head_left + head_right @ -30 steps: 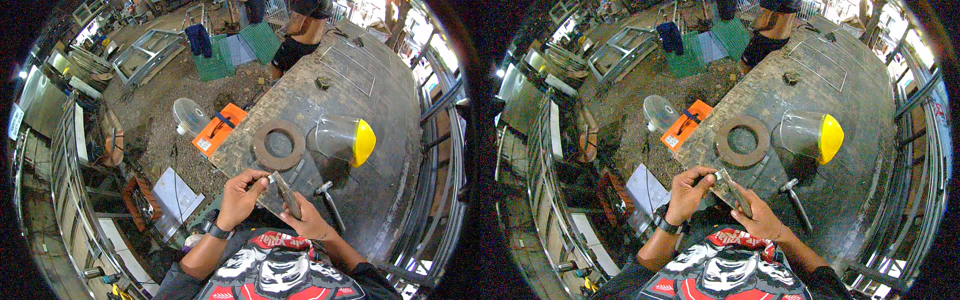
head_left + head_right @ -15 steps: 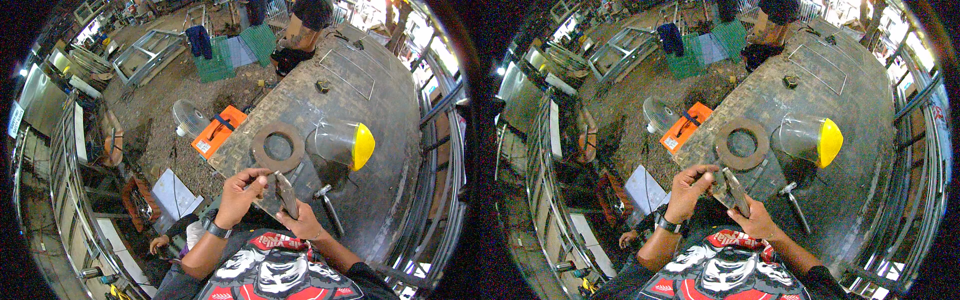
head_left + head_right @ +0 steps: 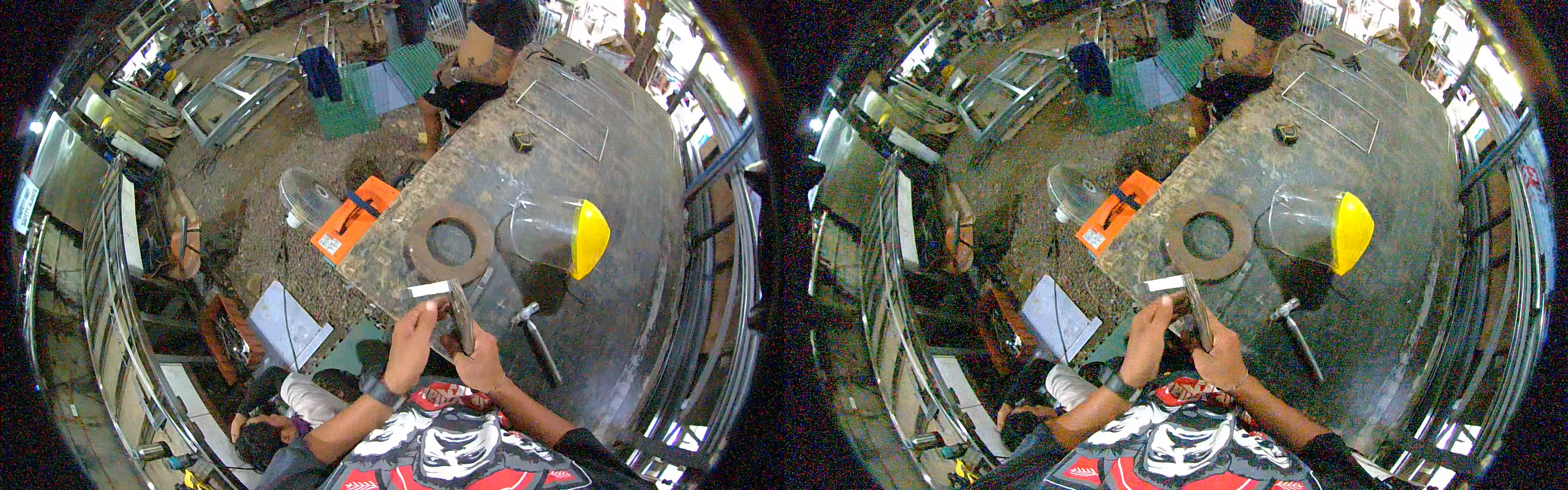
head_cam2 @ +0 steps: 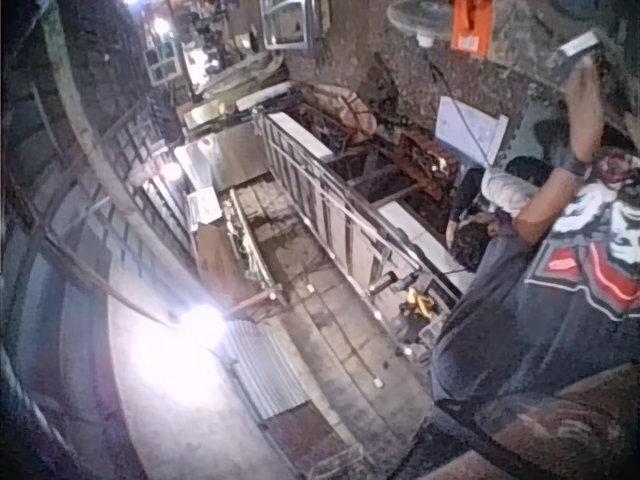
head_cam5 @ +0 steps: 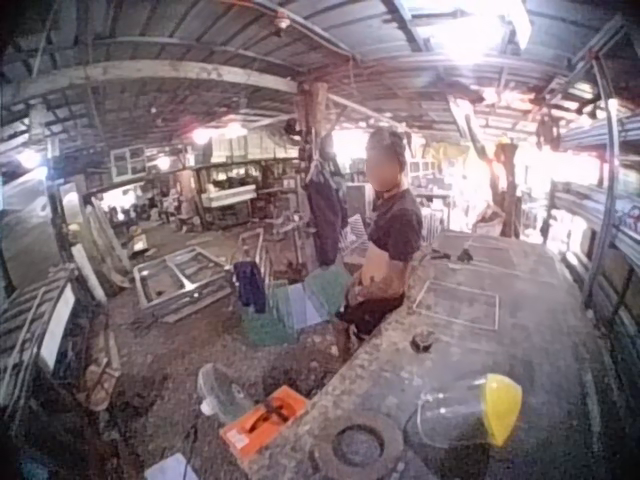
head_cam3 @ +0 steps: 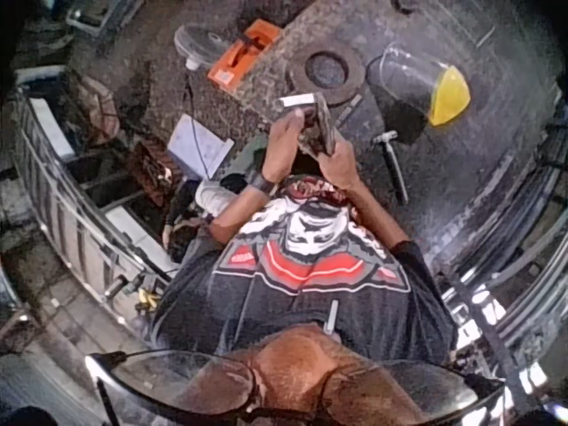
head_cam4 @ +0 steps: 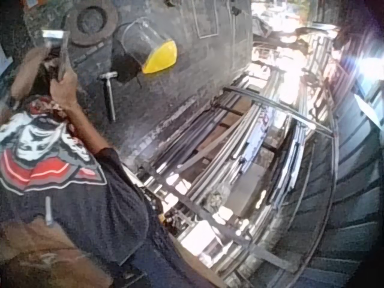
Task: The person repeatedly bends a small metal strip using pliers and a hammer on a workbench. They hold the strip with pliers, strike it with a hammer, and inspect the bend before repeating the process.
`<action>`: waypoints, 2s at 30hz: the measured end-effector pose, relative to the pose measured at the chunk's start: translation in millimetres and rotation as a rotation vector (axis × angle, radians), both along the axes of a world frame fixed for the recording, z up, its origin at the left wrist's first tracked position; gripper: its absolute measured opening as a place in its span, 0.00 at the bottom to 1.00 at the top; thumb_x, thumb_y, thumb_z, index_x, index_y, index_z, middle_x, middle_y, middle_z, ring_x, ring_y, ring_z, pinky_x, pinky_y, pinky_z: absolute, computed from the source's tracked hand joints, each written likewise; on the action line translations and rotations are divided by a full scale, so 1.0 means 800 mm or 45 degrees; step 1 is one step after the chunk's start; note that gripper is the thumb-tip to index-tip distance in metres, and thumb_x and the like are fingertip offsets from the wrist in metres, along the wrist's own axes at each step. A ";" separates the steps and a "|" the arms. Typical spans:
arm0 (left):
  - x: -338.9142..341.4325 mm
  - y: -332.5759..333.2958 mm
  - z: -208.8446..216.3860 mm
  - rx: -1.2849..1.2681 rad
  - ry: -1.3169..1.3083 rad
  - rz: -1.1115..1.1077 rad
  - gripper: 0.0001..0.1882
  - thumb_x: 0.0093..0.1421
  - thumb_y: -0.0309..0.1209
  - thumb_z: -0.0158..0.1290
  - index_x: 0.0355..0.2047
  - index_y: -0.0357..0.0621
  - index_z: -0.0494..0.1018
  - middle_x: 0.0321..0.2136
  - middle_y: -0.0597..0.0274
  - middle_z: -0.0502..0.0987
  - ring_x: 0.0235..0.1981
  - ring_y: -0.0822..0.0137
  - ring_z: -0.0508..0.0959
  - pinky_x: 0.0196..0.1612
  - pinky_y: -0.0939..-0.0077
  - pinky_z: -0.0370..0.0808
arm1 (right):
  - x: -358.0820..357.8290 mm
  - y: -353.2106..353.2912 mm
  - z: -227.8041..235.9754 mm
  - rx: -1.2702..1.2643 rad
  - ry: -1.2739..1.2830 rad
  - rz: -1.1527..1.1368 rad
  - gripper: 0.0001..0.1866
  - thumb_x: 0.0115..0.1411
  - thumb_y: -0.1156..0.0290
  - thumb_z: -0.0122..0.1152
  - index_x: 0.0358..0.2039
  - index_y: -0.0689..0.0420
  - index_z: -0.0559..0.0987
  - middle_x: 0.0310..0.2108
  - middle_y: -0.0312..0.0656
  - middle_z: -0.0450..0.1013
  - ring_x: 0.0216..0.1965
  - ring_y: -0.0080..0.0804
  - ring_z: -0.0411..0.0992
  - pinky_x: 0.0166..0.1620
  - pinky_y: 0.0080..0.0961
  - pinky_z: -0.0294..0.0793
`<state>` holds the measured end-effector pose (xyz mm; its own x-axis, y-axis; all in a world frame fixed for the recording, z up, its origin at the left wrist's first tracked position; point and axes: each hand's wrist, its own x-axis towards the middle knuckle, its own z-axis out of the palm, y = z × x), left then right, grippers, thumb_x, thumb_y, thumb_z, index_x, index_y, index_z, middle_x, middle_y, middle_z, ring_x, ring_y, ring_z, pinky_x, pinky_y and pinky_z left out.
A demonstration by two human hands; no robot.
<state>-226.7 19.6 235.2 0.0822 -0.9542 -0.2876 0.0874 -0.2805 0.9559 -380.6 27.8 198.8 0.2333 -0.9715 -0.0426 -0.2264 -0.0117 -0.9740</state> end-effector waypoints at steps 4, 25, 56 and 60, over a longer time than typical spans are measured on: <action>0.003 0.023 0.067 -0.673 -0.724 0.068 0.12 0.70 0.32 0.52 0.44 0.34 0.78 0.37 0.49 0.82 0.41 0.50 0.81 0.48 0.63 0.76 | -0.005 -0.001 0.007 -0.236 -0.059 -0.102 0.26 0.62 0.75 0.64 0.61 0.62 0.73 0.35 0.48 0.79 0.35 0.33 0.77 0.42 0.31 0.77; 0.012 -0.064 0.042 -0.612 -0.176 0.085 0.45 0.74 0.64 0.23 0.14 0.43 0.68 0.12 0.65 0.68 0.14 0.72 0.66 0.21 0.74 0.61 | 0.010 0.007 0.025 -0.325 0.170 0.196 0.37 0.55 0.79 0.61 0.66 0.70 0.65 0.50 0.65 0.75 0.52 0.61 0.77 0.54 0.39 0.76; 0.112 -0.080 0.054 -0.258 -0.368 -0.624 0.08 0.69 0.30 0.57 0.42 0.37 0.80 0.29 0.71 0.78 0.34 0.79 0.74 0.39 0.79 0.72 | -0.032 -0.053 0.078 -0.043 0.616 0.437 0.23 0.66 0.52 0.62 0.54 0.54 0.79 0.41 0.57 0.78 0.41 0.59 0.79 0.44 0.47 0.78; 0.112 -0.078 0.057 -0.293 -0.427 -0.430 0.07 0.70 0.29 0.54 0.41 0.38 0.78 0.28 0.69 0.77 0.29 0.78 0.73 0.35 0.78 0.72 | -0.044 -0.055 0.090 0.181 0.561 0.455 0.24 0.67 0.52 0.61 0.57 0.53 0.78 0.41 0.61 0.80 0.43 0.58 0.80 0.45 0.46 0.79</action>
<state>-136.8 -42.7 281.1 -0.1892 -0.9788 -0.0784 -0.2929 -0.0200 0.9559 -415.5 -16.4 270.7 0.4765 -0.8132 -0.3342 -0.6166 -0.0381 -0.7864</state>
